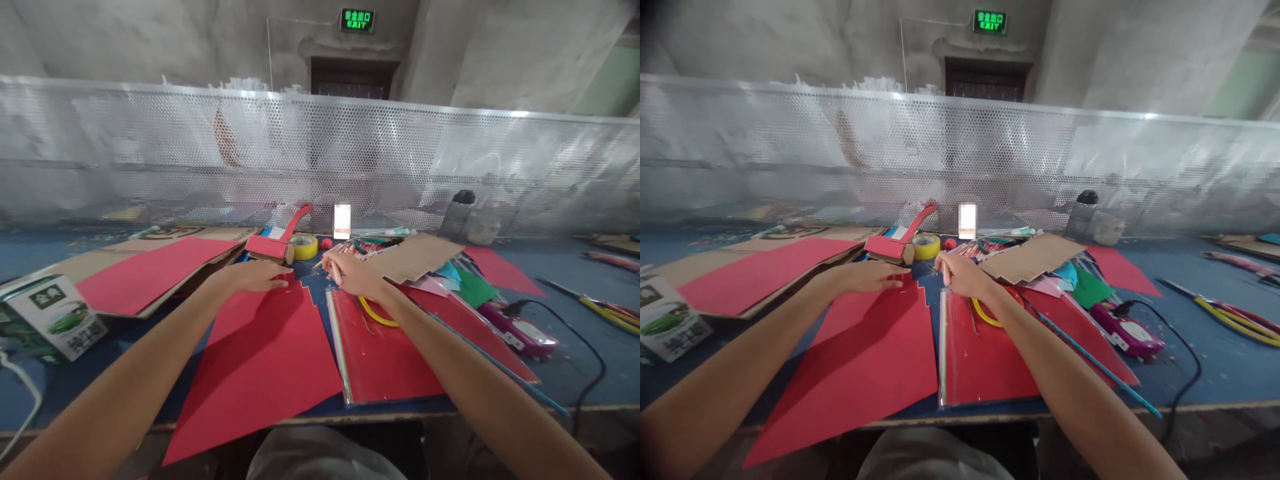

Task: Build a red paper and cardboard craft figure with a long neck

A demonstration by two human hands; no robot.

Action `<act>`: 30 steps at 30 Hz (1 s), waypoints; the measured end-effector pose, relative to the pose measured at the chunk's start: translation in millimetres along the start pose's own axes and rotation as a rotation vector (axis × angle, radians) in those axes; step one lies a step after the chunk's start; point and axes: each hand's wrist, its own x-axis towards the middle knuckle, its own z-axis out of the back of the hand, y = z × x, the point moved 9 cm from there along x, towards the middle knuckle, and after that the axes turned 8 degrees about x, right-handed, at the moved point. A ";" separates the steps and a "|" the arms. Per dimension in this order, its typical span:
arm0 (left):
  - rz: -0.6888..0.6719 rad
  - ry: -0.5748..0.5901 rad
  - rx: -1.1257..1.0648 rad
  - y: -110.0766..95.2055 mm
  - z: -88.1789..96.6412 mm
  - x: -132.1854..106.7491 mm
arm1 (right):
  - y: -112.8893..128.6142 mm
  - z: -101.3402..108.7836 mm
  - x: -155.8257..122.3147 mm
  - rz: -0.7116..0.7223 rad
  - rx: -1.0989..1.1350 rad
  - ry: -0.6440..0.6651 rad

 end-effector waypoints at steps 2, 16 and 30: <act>0.049 0.223 0.011 11.8 -19.4 -3.6 | -4.6 -8.1 0.5 -0.085 0.151 0.018; 0.083 0.268 -0.096 31.4 -20.4 1.7 | -19.4 -58.1 -2.9 -0.452 0.670 0.095; -0.073 0.240 -0.399 3.5 -8.2 7.1 | -12.0 -42.5 0.5 -0.368 0.608 -0.005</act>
